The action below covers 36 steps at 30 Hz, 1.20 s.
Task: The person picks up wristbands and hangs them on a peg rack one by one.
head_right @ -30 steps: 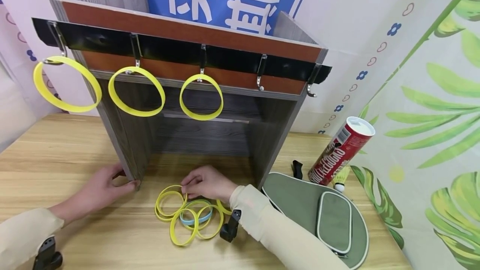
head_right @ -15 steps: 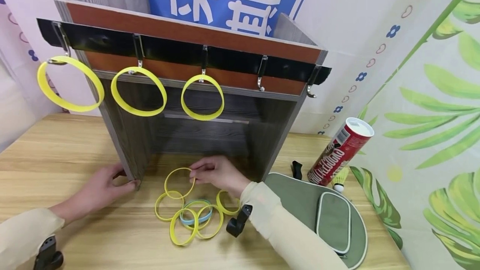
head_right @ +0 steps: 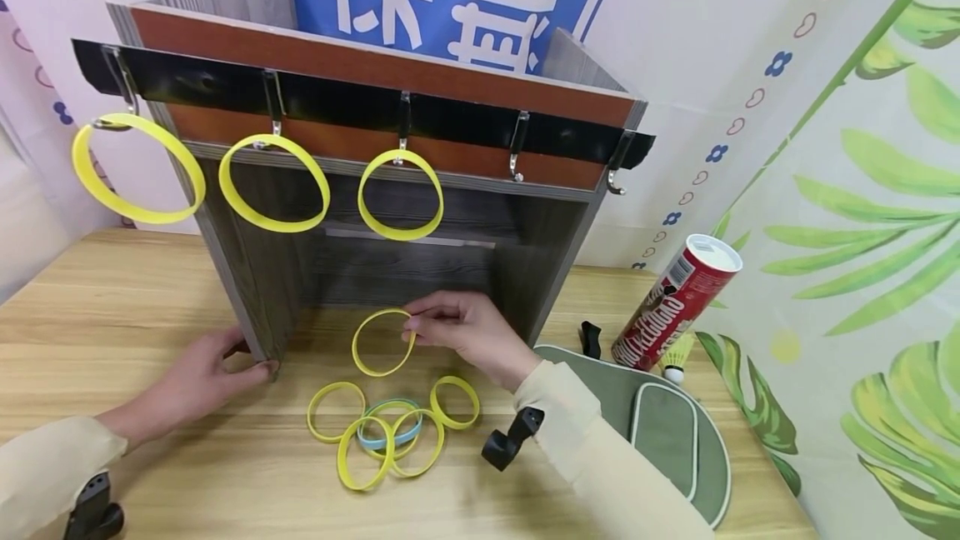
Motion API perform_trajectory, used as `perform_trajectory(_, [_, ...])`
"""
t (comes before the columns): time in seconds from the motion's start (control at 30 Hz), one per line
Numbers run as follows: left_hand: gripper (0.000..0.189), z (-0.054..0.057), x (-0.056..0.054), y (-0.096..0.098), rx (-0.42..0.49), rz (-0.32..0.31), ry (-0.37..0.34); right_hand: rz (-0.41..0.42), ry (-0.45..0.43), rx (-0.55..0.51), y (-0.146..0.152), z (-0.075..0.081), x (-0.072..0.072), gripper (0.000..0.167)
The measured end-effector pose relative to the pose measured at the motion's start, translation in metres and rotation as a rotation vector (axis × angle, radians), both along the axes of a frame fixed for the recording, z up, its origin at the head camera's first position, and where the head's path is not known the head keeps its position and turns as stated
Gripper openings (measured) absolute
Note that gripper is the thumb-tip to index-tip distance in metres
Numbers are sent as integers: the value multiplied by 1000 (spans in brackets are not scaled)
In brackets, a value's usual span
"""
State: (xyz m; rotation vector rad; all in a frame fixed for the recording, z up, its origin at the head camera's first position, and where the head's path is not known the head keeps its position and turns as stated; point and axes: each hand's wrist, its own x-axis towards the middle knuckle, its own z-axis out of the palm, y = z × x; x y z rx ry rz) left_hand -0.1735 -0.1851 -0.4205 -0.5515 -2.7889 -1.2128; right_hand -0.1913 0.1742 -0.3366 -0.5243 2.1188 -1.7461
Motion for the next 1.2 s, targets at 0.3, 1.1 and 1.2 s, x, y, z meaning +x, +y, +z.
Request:
perform_trajectory(0.3, [55,-2,-1,-2,0,2,29,-26,88,-83,11,33,15,29])
perform_trajectory(1.1, [48,-2,-2,0,-8,3,92,-210,418,-564,26,92,52,20])
perform_trajectory(1.2, [47,-3,-2,0,-3,1,95,-282,449,-612,27,97,53,20])
